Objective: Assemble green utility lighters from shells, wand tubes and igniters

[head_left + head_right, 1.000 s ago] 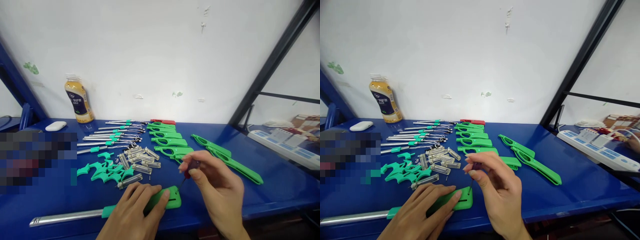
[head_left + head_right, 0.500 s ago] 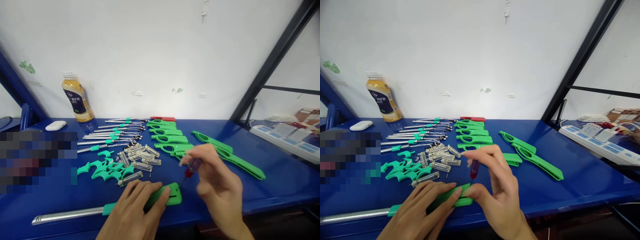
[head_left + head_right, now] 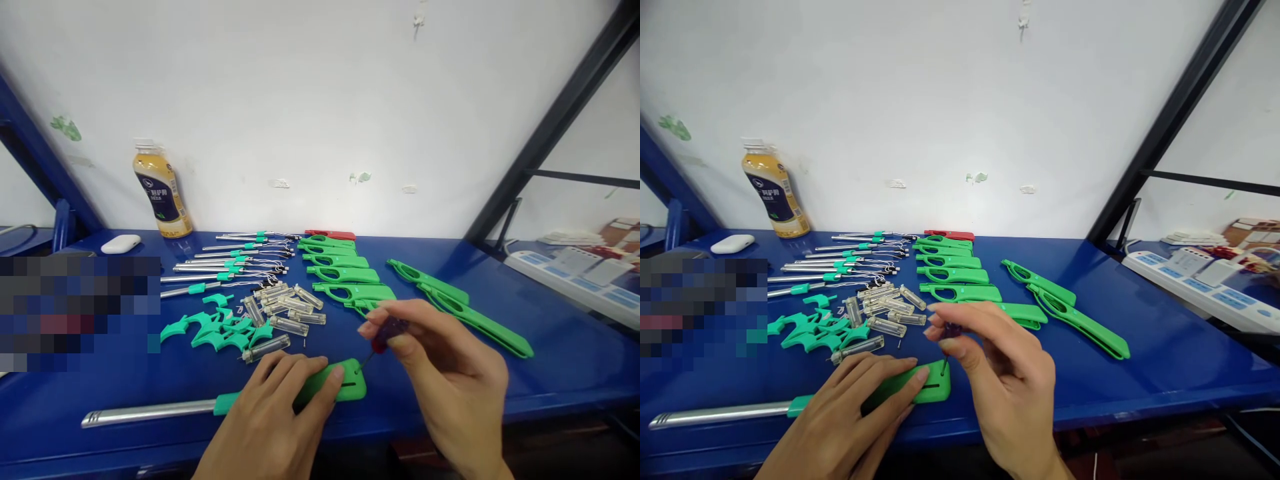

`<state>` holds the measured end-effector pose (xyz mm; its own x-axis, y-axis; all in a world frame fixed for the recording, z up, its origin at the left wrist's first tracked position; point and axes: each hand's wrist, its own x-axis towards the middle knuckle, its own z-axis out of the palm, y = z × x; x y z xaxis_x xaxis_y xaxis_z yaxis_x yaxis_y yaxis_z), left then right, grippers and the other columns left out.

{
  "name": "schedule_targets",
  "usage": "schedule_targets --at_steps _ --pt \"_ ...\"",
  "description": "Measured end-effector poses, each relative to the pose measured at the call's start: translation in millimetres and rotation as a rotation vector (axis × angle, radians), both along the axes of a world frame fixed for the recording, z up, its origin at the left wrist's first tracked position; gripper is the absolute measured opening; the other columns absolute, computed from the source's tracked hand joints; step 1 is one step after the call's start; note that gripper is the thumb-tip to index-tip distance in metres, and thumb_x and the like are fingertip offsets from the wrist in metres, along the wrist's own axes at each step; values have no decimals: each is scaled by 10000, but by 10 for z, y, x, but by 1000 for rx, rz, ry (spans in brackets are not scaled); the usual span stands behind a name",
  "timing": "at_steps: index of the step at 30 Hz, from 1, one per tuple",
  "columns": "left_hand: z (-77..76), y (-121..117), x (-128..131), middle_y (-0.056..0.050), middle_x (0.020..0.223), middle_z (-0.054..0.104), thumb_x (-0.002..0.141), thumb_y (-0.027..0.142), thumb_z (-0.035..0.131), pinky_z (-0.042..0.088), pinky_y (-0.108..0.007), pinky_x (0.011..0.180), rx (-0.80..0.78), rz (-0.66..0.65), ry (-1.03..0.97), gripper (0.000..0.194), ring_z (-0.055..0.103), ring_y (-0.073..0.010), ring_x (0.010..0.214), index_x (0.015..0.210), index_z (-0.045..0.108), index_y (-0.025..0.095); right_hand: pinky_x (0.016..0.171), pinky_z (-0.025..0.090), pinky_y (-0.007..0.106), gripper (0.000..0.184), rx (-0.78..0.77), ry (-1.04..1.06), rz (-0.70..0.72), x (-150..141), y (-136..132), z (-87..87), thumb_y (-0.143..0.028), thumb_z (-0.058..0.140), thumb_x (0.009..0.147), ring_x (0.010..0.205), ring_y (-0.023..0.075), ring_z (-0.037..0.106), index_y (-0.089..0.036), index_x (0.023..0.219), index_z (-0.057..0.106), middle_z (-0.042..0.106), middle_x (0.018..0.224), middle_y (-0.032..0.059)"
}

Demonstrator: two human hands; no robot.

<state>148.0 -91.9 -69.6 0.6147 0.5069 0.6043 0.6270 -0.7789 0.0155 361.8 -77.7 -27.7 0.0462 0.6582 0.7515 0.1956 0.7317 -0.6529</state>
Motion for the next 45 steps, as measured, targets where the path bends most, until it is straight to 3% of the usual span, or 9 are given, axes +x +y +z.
schedule_targets --at_steps 3,8,14,19,24,29,35,39,45 --pt "2 -12 0 -123 1220 729 1011 39 473 620 -487 906 4 -8 -6 447 703 -269 1029 1416 610 170 698 575 305 382 104 -15 -81 -19 3 -24 -134 832 903 827 163 635 -367 1202 791 661 898 -5" --pt "22 -2 10 -122 1216 731 1010 53 483 627 -485 890 -10 -3 -16 446 705 -273 1026 1420 611 174 817 607 331 307 -17 -96 57 -16 -14 -16 -206 577 1086 1009 183 710 -370 1285 744 745 1174 21" --pt "36 -6 21 -122 1193 739 993 53 479 625 -475 898 18 15 3 452 708 -274 1034 1407 621 167 730 577 304 342 71 -33 -40 -31 -10 7 -152 809 927 847 164 652 -356 1201 792 675 893 -12" --pt "-77 14 50 -104 1195 726 1010 73 452 584 -440 925 63 16 -75 452 681 -254 1046 1405 634 196 778 603 295 344 -36 -73 5 7 -13 20 -191 560 1095 949 155 719 -396 1301 745 766 1111 -11" --pt "-136 40 57 -103 1178 726 1019 79 428 569 -434 929 70 9 -78 457 674 -249 1036 1410 638 186 743 558 263 338 55 -48 -115 -1 33 17 -192 836 920 819 131 618 -381 1196 788 644 854 -50" --pt "-64 32 24 -108 1173 731 1023 86 436 588 -448 903 69 7 -79 439 692 -256 1029 1398 642 184 854 595 303 294 13 -142 -21 25 -33 13 -204 592 1080 1052 170 702 -363 1263 759 753 1181 -7" --pt "45 10 26 -100 1210 760 1017 76 462 617 -446 921 32 32 -8 432 729 -260 1052 1395 639 187 745 570 292 378 95 -34 -55 -26 23 -25 -91 758 949 881 151 641 -344 1230 773 670 949 -18" --pt "32 9 22 -106 1217 756 1035 82 452 613 -438 915 22 16 -9 431 723 -257 1052 1411 634 189 708 546 292 215 111 6 -65 21 26 28 -143 756 967 876 161 625 -307 1106 770 657 947 -2" --pt "-32 -32 -20 -70 1273 747 1004 6 428 545 -416 1005 40 40 36 519 696 -222 1122 1415 648 233 665 513 251 157 -121 149 -168 373 -163 158 -293 564 1096 776 127 607 -303 1135 715 611 955 -2"
